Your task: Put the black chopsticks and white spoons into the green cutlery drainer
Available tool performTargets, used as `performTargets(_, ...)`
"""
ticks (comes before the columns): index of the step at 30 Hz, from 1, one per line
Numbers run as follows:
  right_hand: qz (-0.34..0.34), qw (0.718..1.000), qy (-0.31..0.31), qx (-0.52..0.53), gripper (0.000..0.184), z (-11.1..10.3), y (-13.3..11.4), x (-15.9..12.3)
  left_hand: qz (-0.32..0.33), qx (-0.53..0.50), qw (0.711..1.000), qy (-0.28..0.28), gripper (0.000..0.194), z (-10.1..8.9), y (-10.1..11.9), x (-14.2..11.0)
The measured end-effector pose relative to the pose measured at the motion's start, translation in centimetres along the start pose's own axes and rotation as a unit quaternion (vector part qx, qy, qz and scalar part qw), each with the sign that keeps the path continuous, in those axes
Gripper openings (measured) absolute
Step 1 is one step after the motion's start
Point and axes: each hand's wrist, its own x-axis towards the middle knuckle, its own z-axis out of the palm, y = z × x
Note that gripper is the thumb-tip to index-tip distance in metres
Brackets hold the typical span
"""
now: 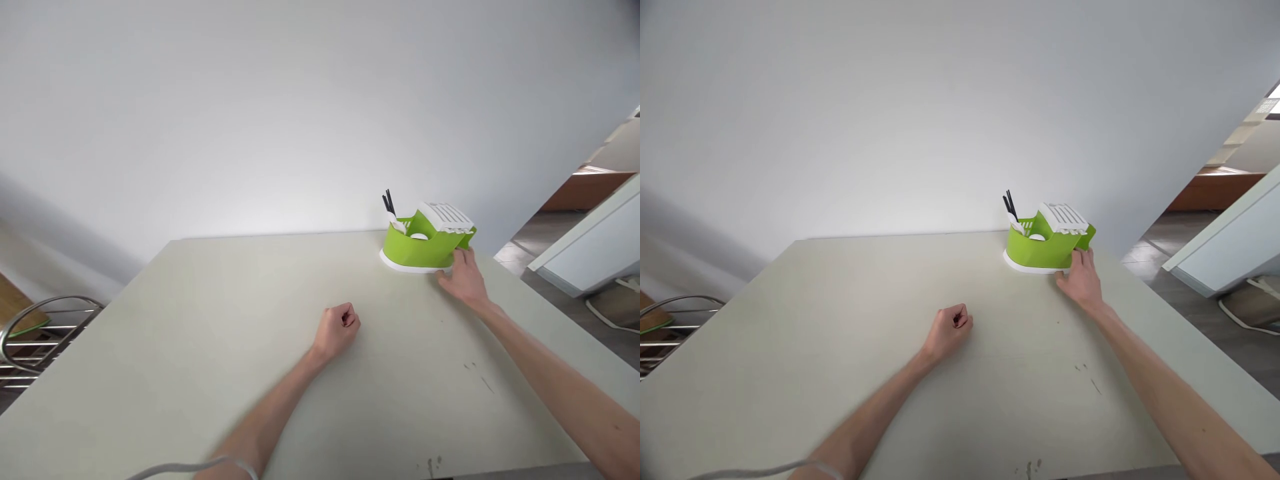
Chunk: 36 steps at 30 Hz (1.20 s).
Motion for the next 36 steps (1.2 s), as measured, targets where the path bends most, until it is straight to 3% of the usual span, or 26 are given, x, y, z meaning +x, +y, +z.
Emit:
performTargets(6,-0.033,0.998,-0.054,-0.004,0.068,0.0,-3.2,-2.4,0.0,0.001,1.0,-0.005,0.027,0.0,0.2,0.0)
performTargets(17,-0.107,0.989,-0.074,0.068,0.074,-0.4,-14.0,-8.3,0.038,0.043,0.998,-0.011,0.024,0.5,0.3,0.0)
performTargets(23,-0.139,0.981,-0.076,0.111,0.079,-0.3,-18.5,-11.6,0.057,0.045,0.997,-0.001,0.028,0.4,0.0,-0.2)
performTargets(27,-0.131,0.979,-0.094,0.127,0.085,-0.3,-19.4,-12.3,0.059,0.047,0.997,0.002,0.028,0.6,0.0,-0.1)
performTargets(36,-0.171,0.972,-0.101,0.128,0.085,0.2,-17.7,-11.7,0.056,0.045,0.997,0.001,0.029,0.6,0.3,-0.2)
